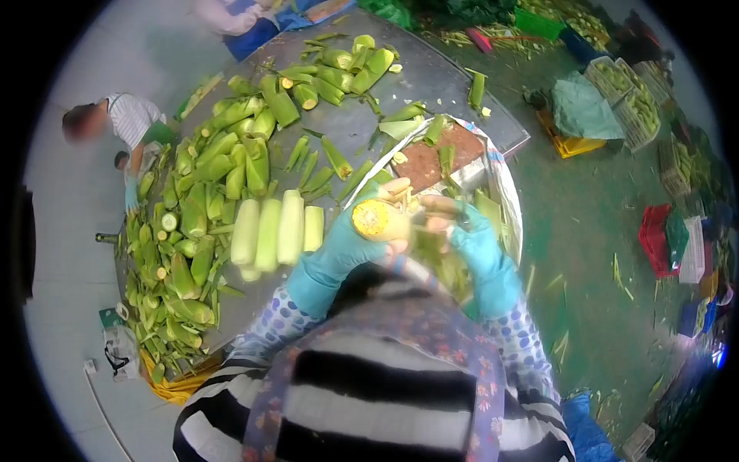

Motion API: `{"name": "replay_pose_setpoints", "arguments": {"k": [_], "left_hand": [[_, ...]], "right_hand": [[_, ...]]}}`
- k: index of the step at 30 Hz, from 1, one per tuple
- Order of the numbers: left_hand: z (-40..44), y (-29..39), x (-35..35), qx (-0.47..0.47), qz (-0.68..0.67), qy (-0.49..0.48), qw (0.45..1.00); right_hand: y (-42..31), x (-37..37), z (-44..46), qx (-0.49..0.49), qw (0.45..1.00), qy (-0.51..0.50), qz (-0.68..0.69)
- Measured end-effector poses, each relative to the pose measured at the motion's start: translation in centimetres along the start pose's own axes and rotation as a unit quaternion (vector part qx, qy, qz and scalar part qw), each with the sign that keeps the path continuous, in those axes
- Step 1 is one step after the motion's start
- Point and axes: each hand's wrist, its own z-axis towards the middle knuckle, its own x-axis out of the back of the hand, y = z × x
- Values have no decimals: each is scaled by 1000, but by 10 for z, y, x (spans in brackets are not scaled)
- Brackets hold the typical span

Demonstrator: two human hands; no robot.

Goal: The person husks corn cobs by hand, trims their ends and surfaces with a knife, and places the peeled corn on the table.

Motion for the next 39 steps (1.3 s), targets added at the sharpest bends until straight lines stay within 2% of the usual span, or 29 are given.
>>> {"name": "replay_pose_setpoints", "arguments": {"k": [1, 3, 7, 9, 10, 11, 13, 15, 17, 19, 21, 23, 25, 27, 29, 30, 31, 32, 33, 35, 36, 39], "left_hand": [[1, 3, -6, 1, -1, -1, 1000], [4, 10, -16, 46, -12, -24, 999], [8, 6, -21, 61, -66, -35, 995], [8, 1, -13, 46, -13, -56, 997], [7, -1, -9, 46, -14, -55, 997], [6, -4, -5, 14, -56, -24, 998], [1, 0, 1, -17, -98, 8, 995], [-6, 11, 6, 30, -120, 51, 991], [-6, 11, 13, 20, -136, 34, 990], [-6, 14, 13, 57, -151, 33, 986], [-1, 11, 7, 49, -155, 16, 987], [3, 6, -3, 42, -160, -2, 986], [6, 9, -15, 99, -91, -28, 991], [8, 12, -15, 135, -44, -54, 988], [9, 0, -8, 115, -73, -88, 987], [6, -2, -6, 115, -75, -87, 987], [4, -1, -4, 75, -125, -58, 988], [3, 0, -1, 34, -173, -29, 984], [2, 1, 5, 31, -173, -27, 984], [-1, 5, 18, 13, -248, -13, 968], [-4, 8, 20, 15, -276, 13, 961], [-4, 23, 17, 28, -260, 5, 965]], "right_hand": [[-8, -7, 1, -48, 999, -18, 15], [-31, -31, 7, -59, 998, -12, 30], [3, -16, 13, -39, 998, -21, 36], [0, -19, 13, -28, 990, 41, 129], [-3, -17, 14, -55, 980, 109, 159], [-9, -17, 14, -39, 969, 84, 230], [15, 29, 8, -69, 964, 17, 255], [21, 40, -2, -60, 971, 52, 227], [22, 49, -10, -115, 973, 129, 151], [23, 48, -7, -121, 975, 137, 125], [-7, 7, -2, -82, 985, 152, -29], [-35, -17, 1, -109, 992, 54, -21], [-14, -30, 7, -99, 991, 74, -44], [-9, -30, 5, 11, 997, 25, 69], [2, -13, 1, -46, 993, 77, 70], [-14, -15, -2, -37, 986, 67, 151], [-2, -3, -5, -39, 986, 65, 150], [19, 24, -12, -33, 960, 84, 266], [32, 48, -19, -27, 920, 100, 377], [36, 76, -33, -16, 883, 156, 443], [32, 73, -39, 0, 914, 206, 348], [61, 87, -48, -59, 918, 290, 263]]}}
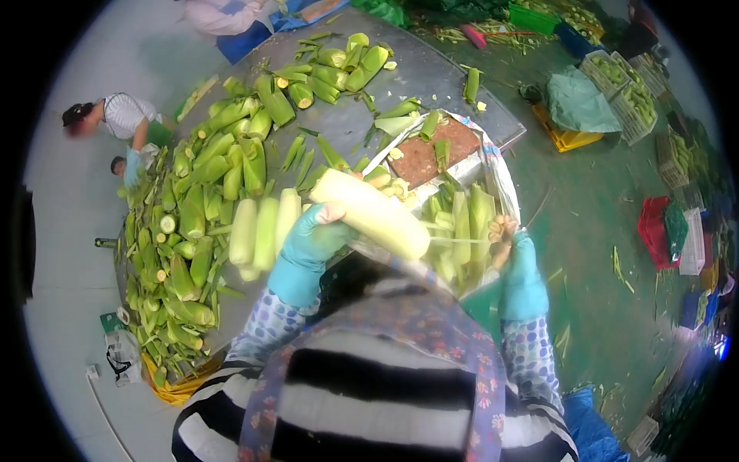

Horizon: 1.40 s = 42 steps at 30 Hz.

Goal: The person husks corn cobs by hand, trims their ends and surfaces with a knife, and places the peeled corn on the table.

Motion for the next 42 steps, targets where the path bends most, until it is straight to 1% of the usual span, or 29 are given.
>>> {"name": "replay_pose_setpoints", "arguments": {"k": [2, 4, 5, 8, 9, 10, 11, 12, 13, 14, 16, 18, 19, 20, 21, 22, 23, 24, 26, 27, 30, 31, 32, 34, 36, 38, 39, 40, 42], "left_hand": [[3, 0, -7, 25, 45, -6, 999], [7, -5, -4, 56, 151, -35, 986], [10, -9, 0, 53, 166, -49, 983], [8, -14, 4, 74, 136, 1, 988], [10, -16, 10, 76, 136, 0, 988], [12, -19, 21, 52, 77, 23, 995], [15, -19, 26, 29, 18, 47, 998], [15, -16, 30, 30, 17, 47, 998], [14, -12, 34, 25, -28, 63, 997], [15, -8, 34, 20, -73, 81, 994], [14, -1, 29, -3, -67, 108, 992], [12, 4, 29, 38, 79, 98, 991], [11, 0, 26, 57, 87, 62, 993], [9, -7, 24, 61, 87, 62, 992], [6, -16, 21, 108, 116, 53, 986], [4, -25, 18, 154, 144, 44, 977], [3, -34, 14, 180, 159, 33, 970], [0, -53, 19, 185, 163, 20, 969], [3, -52, -11, 235, 214, 4, 948], [4, -55, -12, 242, 211, 1, 947], [8, -65, -3, 221, 230, -25, 948], [8, -72, 11, 242, 249, -58, 936], [9, -77, 19, 263, 268, -90, 922], [8, -77, 22, 281, 231, -87, 927], [9, -77, 21, 296, 197, -85, 931], [11, -76, 11, 274, 204, -72, 937], [12, -74, 2, 280, 204, -75, 935], [14, -71, -9, 287, 213, -58, 932], [18, -71, -15, 301, 224, -46, 926]], "right_hand": [[4, -1, -2, -25, 998, 36, -39], [7, -5, -2, -58, 996, 42, -48], [10, -6, -4, -38, 998, -29, -41], [13, -2, -21, -48, 998, -28, 35], [14, 2, -24, -57, 990, -97, 87], [16, 6, -28, -66, 974, -166, 138], [13, -4, -41, -29, 983, -164, 74], [16, 5, -44, -28, 983, -163, 74], [19, 19, -45, -49, 989, -142, -14], [17, 25, -47, -58, 989, -130, -47], [13, 35, -50, -77, 985, -108, -111], [-1, 29, -53, -84, 929, -93, -349], [8, 44, -42, -46, 916, -91, -389], [13, 49, -34, -47, 917, -88, -387], [16, 51, -28, 33, 845, -90, -526], [17, 52, -20, 111, 747, -90, -650], [-2, 15, -28, 99, 652, -80, -748], [-1, 12, -24, 94, 654, -75, -746], [0, 11, -17, 133, 637, -77, -755], [-6, -8, -24, 114, 662, -51, -739], [-17, -20, -29, 103, 653, -53, -749], [-13, -13, -27, 180, 627, -68, -755], [-19, -21, -31, 177, 629, -65, -754], [-40, -52, -46, 162, 628, -121, -751], [-42, -56, -55, 164, 622, -117, -757], [-38, -68, -74, 153, 703, -92, -688], [-42, -85, -84, 61, 704, -78, -703], [-35, -88, -88, 60, 708, -71, -701], [-23, -91, -94, 144, 672, -116, -717]]}}
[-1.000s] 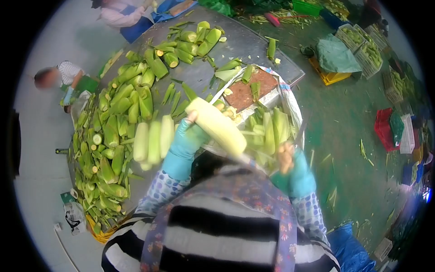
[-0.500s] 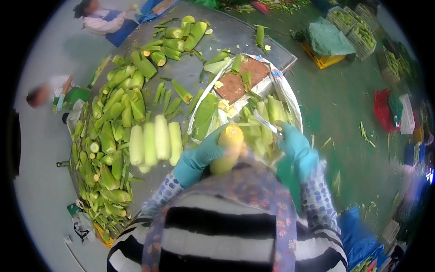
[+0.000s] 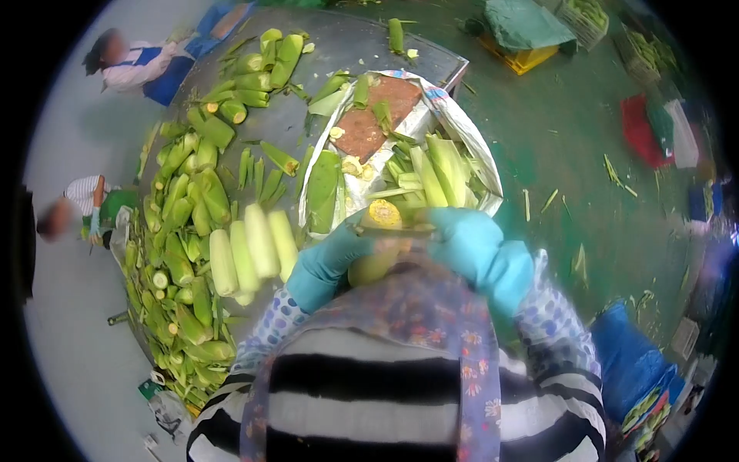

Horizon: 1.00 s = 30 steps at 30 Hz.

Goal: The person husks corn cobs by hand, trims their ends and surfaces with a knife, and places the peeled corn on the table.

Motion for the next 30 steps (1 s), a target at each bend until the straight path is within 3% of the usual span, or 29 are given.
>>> {"name": "replay_pose_setpoints", "arguments": {"k": [2, 5, 9, 15, 19, 23, 30], "left_hand": [[3, 0, 0, -23, 79, -35, 996], [-2, 4, -10, -17, 3, -26, 1000], [-3, -13, 8, 58, 22, -26, 998], [1, -11, -3, 27, 74, -10, 997], [9, -20, 5, 77, 58, 9, 995], [17, -26, 8, 79, 79, 8, 994], [22, -26, 7, 64, 33, 14, 997]], "right_hand": [[-5, -6, -1, 18, 1000, 16, 1], [-9, -5, 2, -10, 1000, -11, -25], [-3, -12, 2, -33, 999, -16, -27], [3, -24, 8, -55, 998, -29, -22], [17, -36, 13, -48, 998, -10, -36], [27, -40, 21, -119, 992, -49, -8], [40, -48, 27, -134, 989, -43, 40]]}}
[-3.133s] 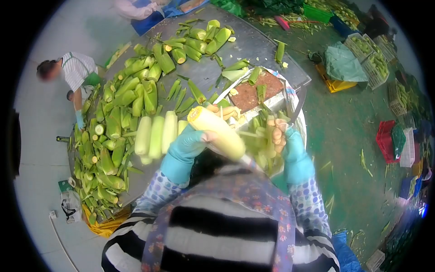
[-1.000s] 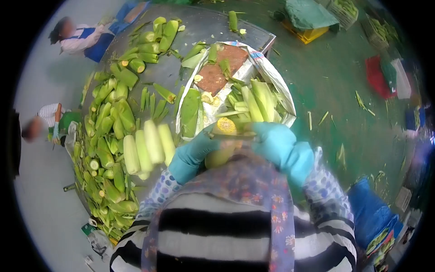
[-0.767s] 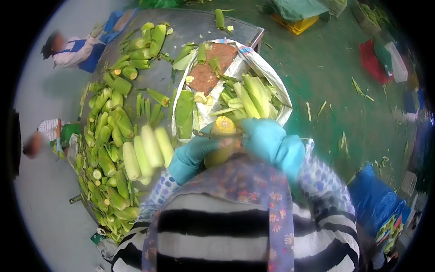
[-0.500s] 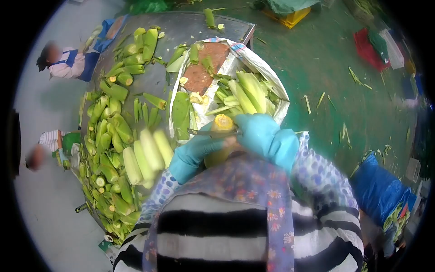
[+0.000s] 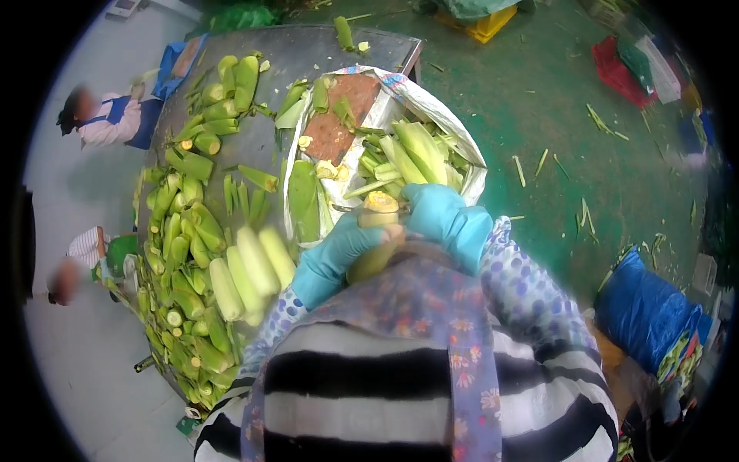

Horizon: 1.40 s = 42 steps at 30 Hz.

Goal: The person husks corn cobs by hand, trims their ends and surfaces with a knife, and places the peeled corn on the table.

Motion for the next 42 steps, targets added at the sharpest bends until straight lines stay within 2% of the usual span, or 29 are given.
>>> {"name": "replay_pose_setpoints", "arguments": {"k": [2, 3, 4, 5, 6, 8, 9, 11, 12, 13, 15, 16, 18, 19, 21, 22, 25, 29, 30, 32, 33, 34, 36, 42], "left_hand": [[1, 3, -1, 44, -19, 2, 999], [-5, 8, -1, 43, -21, 2, 999], [-15, 17, 1, -6, 9, -73, 997], [-21, 28, 6, -54, 43, -150, 986], [-26, 30, 5, -66, 42, -134, 988], [-38, 23, -2, -53, 60, -6, 997], [-24, 11, 23, -56, 31, -73, 995], [-16, 18, 19, -50, 62, -37, 996], [-17, 22, 19, -48, 66, -25, 996], [-20, 26, 17, -46, 66, -20, 997], [-14, 34, 16, -13, 6, 31, 999], [-9, 37, 14, -17, 5, 32, 999], [-7, 35, 13, -103, -8, 73, 992], [-5, 32, 16, -100, -19, 73, 992], [-8, 31, 16, -87, -54, 77, 992], [-10, 32, 16, -72, -87, 77, 991], [-21, 35, 27, -92, -66, 44, 993], [-26, 36, 27, -92, -15, 65, 994], [-23, 31, 31, -65, -17, 45, 997], [-23, 28, 30, -38, -19, 26, 999], [-25, 30, 25, -9, -32, 6, 999], [-28, 31, 20, 20, -45, -15, 999], [-37, 35, 10, 11, -33, 9, 999], [-49, 32, 5, -29, -66, 49, 996]], "right_hand": [[10, -2, 5, -4, 999, 18, -39], [52, -21, 24, 16, 993, 11, -119], [108, -27, 37, 36, 979, 5, -198], [161, 3, 18, -271, 958, 42, 86], [152, 50, -13, -340, 930, 40, 133], [224, 49, -39, -216, 974, 62, -35], [260, 49, -49, -159, 975, 86, -126], [232, 58, -18, -259, 955, 103, 106], [193, 56, -8, -263, 950, 108, 127], [170, 53, -1, -246, 959, 81, 113], [132, 40, -2, -168, 982, 81, -8], [128, 39, 1, -143, 988, 60, -13], [114, 42, -2, -92, 995, 34, -14], [108, 44, -2, -88, 996, 31, -16], [96, 52, -2, -41, 992, 34, -111], [87, 55, -3, -37, 992, 32, -114], [69, 58, -3, 66, 994, 86, 35], [4, 81, -8, 117, 989, 31, 82], [-3, 84, -6, 118, 989, 30, 81], [-16, 89, -2, 211, 977, -31, -9], [-22, 88, -2, 258, 966, -18, -13], [-23, 87, -1, 259, 965, -18, -14], [-23, 82, -1, 336, 940, -8, -66], [-33, 60, -15, 362, 931, 22, -34]]}}
